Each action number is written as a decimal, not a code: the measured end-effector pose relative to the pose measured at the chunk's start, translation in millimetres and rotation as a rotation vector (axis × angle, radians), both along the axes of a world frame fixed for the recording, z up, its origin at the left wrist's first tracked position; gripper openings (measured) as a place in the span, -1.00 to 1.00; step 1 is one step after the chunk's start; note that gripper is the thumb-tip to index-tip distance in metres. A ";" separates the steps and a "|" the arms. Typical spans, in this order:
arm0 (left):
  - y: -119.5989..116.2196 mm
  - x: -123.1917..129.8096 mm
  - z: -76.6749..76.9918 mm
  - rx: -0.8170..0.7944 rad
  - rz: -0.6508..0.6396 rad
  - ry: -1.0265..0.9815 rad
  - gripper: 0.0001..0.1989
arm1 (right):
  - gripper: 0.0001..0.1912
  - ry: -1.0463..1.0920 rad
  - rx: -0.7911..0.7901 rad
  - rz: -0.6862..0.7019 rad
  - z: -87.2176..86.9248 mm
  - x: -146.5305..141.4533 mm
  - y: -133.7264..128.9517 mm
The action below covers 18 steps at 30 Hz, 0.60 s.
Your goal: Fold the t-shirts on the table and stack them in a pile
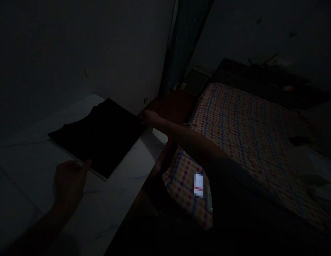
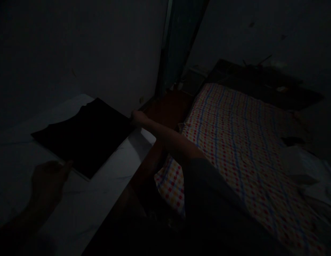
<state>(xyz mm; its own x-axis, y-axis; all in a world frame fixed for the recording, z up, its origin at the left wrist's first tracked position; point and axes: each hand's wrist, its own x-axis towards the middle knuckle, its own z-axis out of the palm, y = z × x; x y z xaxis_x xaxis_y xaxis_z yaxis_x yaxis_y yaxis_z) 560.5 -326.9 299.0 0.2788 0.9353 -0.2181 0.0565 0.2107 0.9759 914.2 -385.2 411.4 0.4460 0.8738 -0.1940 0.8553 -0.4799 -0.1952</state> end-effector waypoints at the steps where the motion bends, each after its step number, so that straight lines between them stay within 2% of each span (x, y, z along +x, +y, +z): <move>1: 8.0 8.4 3.3 0.142 0.039 0.082 -0.56 | -0.47 -0.065 0.043 0.037 -0.8 -8.4 6.8; 3: 29.3 31.8 8.9 0.513 0.010 0.263 -0.59 | -0.44 -0.197 0.144 0.188 -8.0 -31.2 21.1; 4: 41.7 44.6 9.9 0.702 -0.071 0.349 -0.57 | -0.43 -0.252 0.185 0.278 -14.6 -43.8 27.1; 6: 67.2 66.5 5.9 0.914 -0.200 0.522 -0.49 | -0.36 -0.307 0.210 0.408 -32.5 -64.9 34.4; 9: 95.8 82.4 -12.9 0.886 -0.341 0.770 -0.40 | -0.27 -0.302 0.109 0.404 -62.8 -75.6 36.1; 12: 105.8 82.8 -32.0 0.811 -0.423 0.861 -0.35 | -0.24 -0.290 0.057 0.376 -82.6 -68.1 34.1; 18: 110.1 72.9 -45.3 0.812 -0.295 0.796 -0.36 | -0.24 -0.319 0.030 0.359 -87.2 -63.6 35.9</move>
<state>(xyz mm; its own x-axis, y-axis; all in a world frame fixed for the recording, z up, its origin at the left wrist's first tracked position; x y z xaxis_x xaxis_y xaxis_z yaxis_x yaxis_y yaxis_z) 633.4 -216.8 253.8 0.5621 0.8020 0.2020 0.6538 -0.5805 0.4854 850.6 -349.3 324.2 0.1483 0.9865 -0.0691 0.9854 -0.1415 0.0949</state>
